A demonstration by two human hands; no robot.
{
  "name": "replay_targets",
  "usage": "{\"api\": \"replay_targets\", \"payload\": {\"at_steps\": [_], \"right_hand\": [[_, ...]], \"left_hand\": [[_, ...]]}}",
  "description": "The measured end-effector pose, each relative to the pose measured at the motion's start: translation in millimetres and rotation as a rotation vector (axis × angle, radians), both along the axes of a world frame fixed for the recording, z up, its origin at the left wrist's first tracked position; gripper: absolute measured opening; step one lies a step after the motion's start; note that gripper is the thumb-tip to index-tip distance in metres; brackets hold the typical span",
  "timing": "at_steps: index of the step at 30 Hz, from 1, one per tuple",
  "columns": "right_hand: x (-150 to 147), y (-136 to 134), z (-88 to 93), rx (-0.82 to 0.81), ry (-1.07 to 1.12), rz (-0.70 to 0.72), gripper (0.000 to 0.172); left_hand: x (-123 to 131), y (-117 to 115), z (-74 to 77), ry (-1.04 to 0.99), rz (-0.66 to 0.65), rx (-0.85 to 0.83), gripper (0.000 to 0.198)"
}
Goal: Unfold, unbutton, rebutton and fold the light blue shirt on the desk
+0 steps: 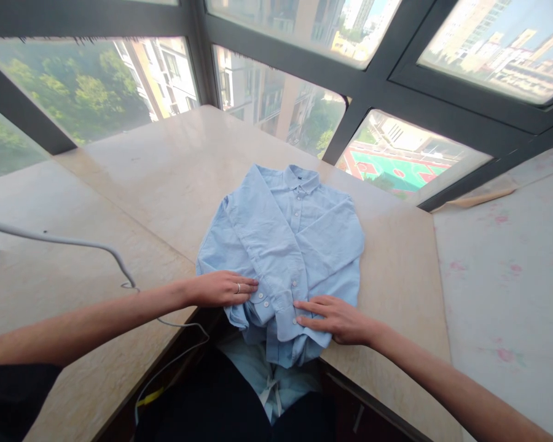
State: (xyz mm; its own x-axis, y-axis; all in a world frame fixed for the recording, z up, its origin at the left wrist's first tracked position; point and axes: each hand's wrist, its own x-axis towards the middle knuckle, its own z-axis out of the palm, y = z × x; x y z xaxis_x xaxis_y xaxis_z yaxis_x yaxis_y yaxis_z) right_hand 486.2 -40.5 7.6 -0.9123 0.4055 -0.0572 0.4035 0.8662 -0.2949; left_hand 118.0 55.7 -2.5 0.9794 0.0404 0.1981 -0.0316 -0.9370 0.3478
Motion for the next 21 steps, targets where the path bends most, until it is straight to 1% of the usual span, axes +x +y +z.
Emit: {"api": "replay_targets", "payload": {"at_steps": [4, 7, 10, 13, 16, 19, 21], "right_hand": [[0, 6, 12.0, 0.070, -0.067, 0.078, 0.052], [-4, 13, 15.9, 0.094, -0.064, 0.100, 0.046], [-9, 14, 11.5, 0.151, 0.011, 0.094, 0.034], [-12, 8, 3.6, 0.233, 0.093, 0.047, 0.026], [-11, 1, -1.3, 0.271, 0.128, 0.014, 0.024], [-9, -3, -2.4, 0.262, 0.147, -0.001, 0.026], [-8, -4, -3.0, 0.257, 0.164, -0.014, 0.026]], "left_hand": [[-1, 4, 5.4, 0.009, -0.053, -0.017, 0.032], [-1, 4, 3.2, -0.005, -0.059, 0.013, 0.031], [0, 0, -3.6, -0.067, -0.018, 0.057, 0.029], [1, -6, -9.4, -0.121, 0.035, 0.102, 0.028], [1, -8, -10.1, -0.121, 0.050, 0.107, 0.030], [-1, -8, -7.1, -0.085, 0.046, 0.065, 0.033], [-1, -10, -5.3, -0.078, 0.070, 0.028, 0.033]]}}
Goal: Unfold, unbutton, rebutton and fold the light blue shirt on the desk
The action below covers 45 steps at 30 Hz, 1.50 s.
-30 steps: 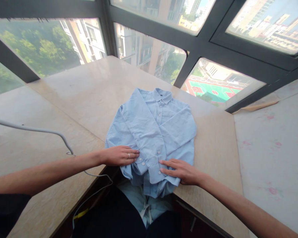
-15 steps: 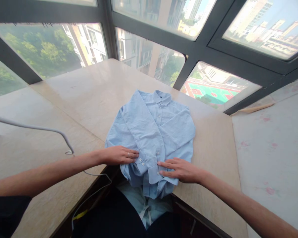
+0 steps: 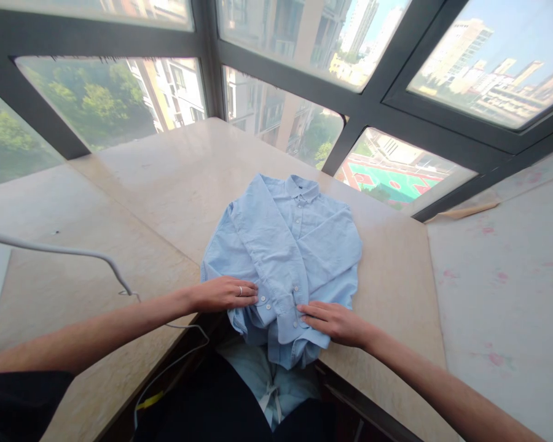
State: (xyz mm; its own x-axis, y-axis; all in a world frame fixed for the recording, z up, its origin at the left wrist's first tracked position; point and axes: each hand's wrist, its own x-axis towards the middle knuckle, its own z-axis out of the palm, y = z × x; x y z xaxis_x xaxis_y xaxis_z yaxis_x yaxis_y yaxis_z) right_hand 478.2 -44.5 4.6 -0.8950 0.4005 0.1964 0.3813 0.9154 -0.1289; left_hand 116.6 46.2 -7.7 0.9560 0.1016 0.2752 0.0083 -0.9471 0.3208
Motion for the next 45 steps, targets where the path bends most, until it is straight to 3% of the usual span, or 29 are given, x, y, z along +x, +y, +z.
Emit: {"api": "replay_targets", "payload": {"at_steps": [5, 10, 13, 19, 22, 26, 32, 40, 45], "right_hand": [[1, -1, -5.8, -0.075, 0.080, -0.050, 0.025], [3, -3, -8.9, -0.286, 0.134, -0.126, 0.031], [6, -3, -2.2, -0.425, 0.166, -0.190, 0.035], [15, 0, 25.0, -0.552, 0.309, -0.307, 0.032], [18, 4, 31.6, -0.582, 0.374, -0.358, 0.027], [18, 5, 25.6, -0.607, 0.382, -0.387, 0.023], [16, 2, 14.9, -0.632, 0.359, -0.399, 0.022], [17, 2, 21.8, -0.617, 0.383, -0.380, 0.024], [15, 6, 32.9, -0.596, 0.432, -0.399, 0.021]], "left_hand": [[7, -2, 1.1, -0.028, 0.051, -0.007, 0.025], [18, 2, 0.3, 0.065, 0.059, 0.200, 0.022], [19, 2, 2.3, 0.113, 0.086, 0.229, 0.020], [8, -2, 20.0, 0.206, 0.256, 0.072, 0.023], [2, -2, 31.2, 0.309, 0.258, -0.082, 0.030], [-1, -1, 38.4, 0.369, 0.210, -0.204, 0.032], [-1, 0, 32.0, 0.302, 0.159, -0.103, 0.049], [-9, -2, 25.9, 0.143, 0.118, -0.021, 0.034], [-5, 1, 35.3, 0.050, 0.111, -0.050, 0.026]]}}
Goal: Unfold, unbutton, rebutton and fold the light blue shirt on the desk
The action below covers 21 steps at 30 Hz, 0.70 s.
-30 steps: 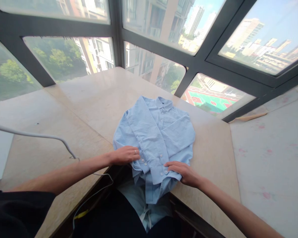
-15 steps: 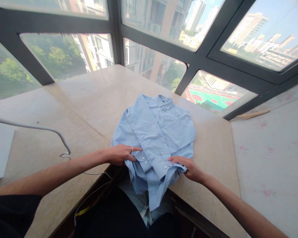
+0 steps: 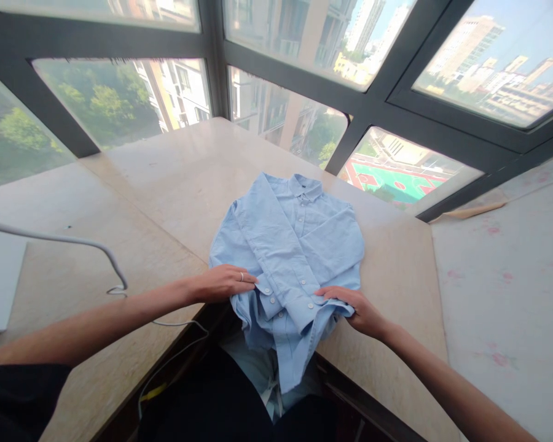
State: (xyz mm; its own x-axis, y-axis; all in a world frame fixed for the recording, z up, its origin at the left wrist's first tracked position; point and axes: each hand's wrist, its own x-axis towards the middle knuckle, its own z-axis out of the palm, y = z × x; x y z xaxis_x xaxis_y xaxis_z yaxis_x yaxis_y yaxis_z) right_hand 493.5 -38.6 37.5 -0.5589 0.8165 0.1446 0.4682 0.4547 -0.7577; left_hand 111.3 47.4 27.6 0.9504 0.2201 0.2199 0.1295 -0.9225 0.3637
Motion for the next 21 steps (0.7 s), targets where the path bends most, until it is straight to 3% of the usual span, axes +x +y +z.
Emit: {"api": "replay_targets", "payload": {"at_steps": [8, 14, 17, 21], "right_hand": [[8, 22, 46.4, -0.126, 0.033, -0.099, 0.021], [13, 50, 78.9, -0.258, 0.071, -0.054, 0.028], [10, 62, 89.8, -0.345, 0.095, -0.011, 0.029], [1, 63, 97.4, -0.444, 0.080, 0.101, 0.030]], "left_hand": [[13, 23, 39.9, -0.148, 0.063, -0.343, 0.022], [14, 40, 76.5, -0.224, 0.146, -0.593, 0.018], [10, 40, 85.5, -0.161, 0.143, -0.682, 0.015], [1, 30, 86.8, -0.115, 0.119, -0.700, 0.015]]}}
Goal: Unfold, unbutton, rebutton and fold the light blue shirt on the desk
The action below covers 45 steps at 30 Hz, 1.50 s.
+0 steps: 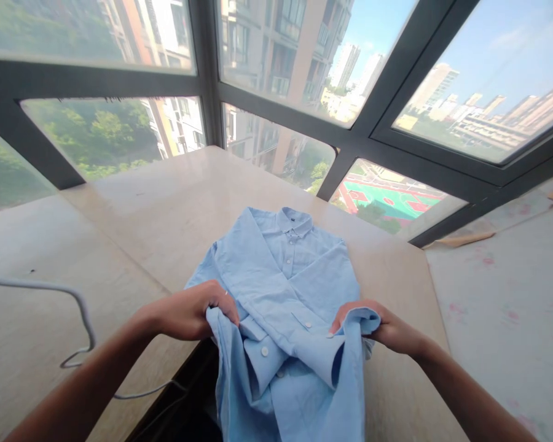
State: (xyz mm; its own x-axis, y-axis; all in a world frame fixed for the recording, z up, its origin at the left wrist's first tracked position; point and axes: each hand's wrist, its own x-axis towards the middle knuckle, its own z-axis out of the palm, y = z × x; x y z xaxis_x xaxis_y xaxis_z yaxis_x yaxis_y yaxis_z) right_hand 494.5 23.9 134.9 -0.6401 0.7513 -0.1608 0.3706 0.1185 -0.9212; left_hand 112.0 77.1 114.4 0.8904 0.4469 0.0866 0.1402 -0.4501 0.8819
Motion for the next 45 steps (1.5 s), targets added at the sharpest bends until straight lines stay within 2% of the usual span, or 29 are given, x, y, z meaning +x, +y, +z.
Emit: {"api": "replay_targets", "payload": {"at_steps": [4, 8, 11, 14, 20, 25, 30, 32, 34, 37, 39, 41, 45], "right_hand": [[-10, -16, 2.8, -0.082, 0.037, 0.080, 0.033], [-15, -28, 5.3, -0.140, 0.066, 0.091, 0.031], [-12, -22, 4.3, -0.158, 0.108, 0.068, 0.029], [-4, -3, -3.6, -0.200, 0.116, -0.011, 0.023], [19, 43, -29.7, -0.396, 0.186, -0.275, 0.017], [26, 85, -44.0, -0.554, 0.289, -0.420, 0.029], [33, 136, -64.0, -0.584, 0.303, -0.518, 0.040], [36, 154, -77.4, -0.626, 0.292, -0.544, 0.045], [39, 167, -94.0, -0.653, 0.262, -0.596, 0.043], [47, 171, -119.3, -0.652, 0.177, -0.732, 0.033], [55, 165, -131.5, -0.634, 0.141, -0.806, 0.028], [67, 155, -137.5, -0.599, 0.164, -0.852, 0.026], [89, 139, -136.5, -0.466, 0.203, -0.965, 0.028]], "left_hand": [[-17, -17, 4.4, 0.004, 0.014, 0.003, 0.016], [-34, -29, 15.6, -0.004, 0.058, -0.019, 0.019], [-37, -27, 21.8, -0.024, 0.085, -0.085, 0.019], [-26, -14, 24.7, -0.044, 0.117, -0.168, 0.025], [6, 42, 28.7, 0.043, 0.164, -0.269, 0.025], [27, 104, 22.9, 0.075, 0.283, -0.308, 0.024], [44, 165, 0.5, 0.118, 0.387, -0.519, 0.034], [51, 189, -14.8, 0.175, 0.416, -0.581, 0.036], [56, 212, -33.2, 0.294, 0.480, -0.618, 0.038], [58, 237, -58.8, 0.474, 0.574, -0.634, 0.040], [52, 248, -68.6, 0.509, 0.579, -0.656, 0.043], [41, 255, -70.5, 0.488, 0.578, -0.682, 0.046], [19, 266, -63.1, 0.368, 0.624, -0.647, 0.055]]}}
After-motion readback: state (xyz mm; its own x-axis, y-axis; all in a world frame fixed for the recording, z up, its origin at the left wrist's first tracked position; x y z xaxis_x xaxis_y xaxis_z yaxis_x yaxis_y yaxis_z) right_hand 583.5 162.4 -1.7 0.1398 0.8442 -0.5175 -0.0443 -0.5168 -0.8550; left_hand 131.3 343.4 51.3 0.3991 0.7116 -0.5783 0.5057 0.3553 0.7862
